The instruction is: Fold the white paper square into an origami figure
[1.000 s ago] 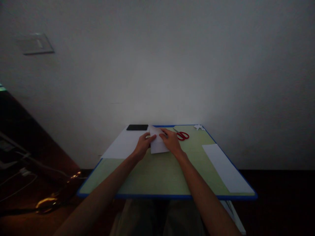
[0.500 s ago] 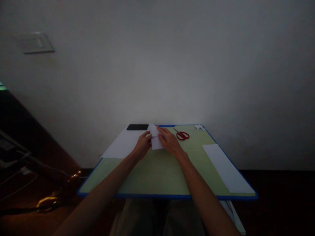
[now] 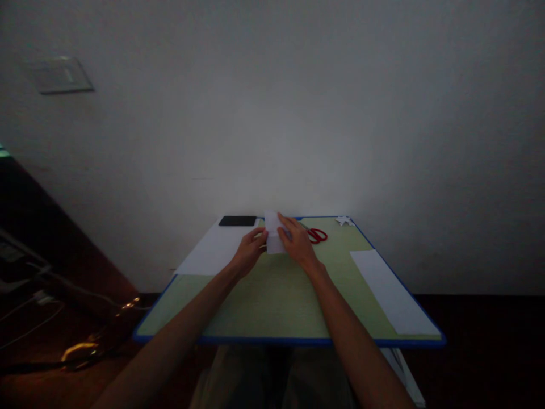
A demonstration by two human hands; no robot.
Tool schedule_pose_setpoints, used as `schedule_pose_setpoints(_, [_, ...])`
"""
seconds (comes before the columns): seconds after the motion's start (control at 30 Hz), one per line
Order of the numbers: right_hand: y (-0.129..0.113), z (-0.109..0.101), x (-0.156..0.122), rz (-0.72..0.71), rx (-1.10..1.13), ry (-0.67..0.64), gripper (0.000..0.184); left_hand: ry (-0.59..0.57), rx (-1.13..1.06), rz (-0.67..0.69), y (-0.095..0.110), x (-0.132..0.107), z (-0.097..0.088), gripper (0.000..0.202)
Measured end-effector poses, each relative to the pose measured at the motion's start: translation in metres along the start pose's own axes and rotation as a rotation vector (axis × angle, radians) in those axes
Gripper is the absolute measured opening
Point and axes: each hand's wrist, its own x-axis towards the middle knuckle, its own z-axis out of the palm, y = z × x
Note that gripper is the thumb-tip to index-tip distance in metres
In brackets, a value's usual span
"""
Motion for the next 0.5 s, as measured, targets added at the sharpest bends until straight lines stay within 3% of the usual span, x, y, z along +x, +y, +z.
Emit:
schedule_pose_setpoints(0.17, [-0.0009,0.0006,-0.0011,-0.024,-0.009,0.009,0.049,0.036,0.020,0.057,-0.0013,0.0012,-0.0018,0.054])
schedule_pose_setpoints(0.5, [-0.0007,0.0006,-0.0015,-0.048,-0.024,0.027,0.049,-0.036,0.041,0.067,0.0024,-0.0005,0.0009,0.061])
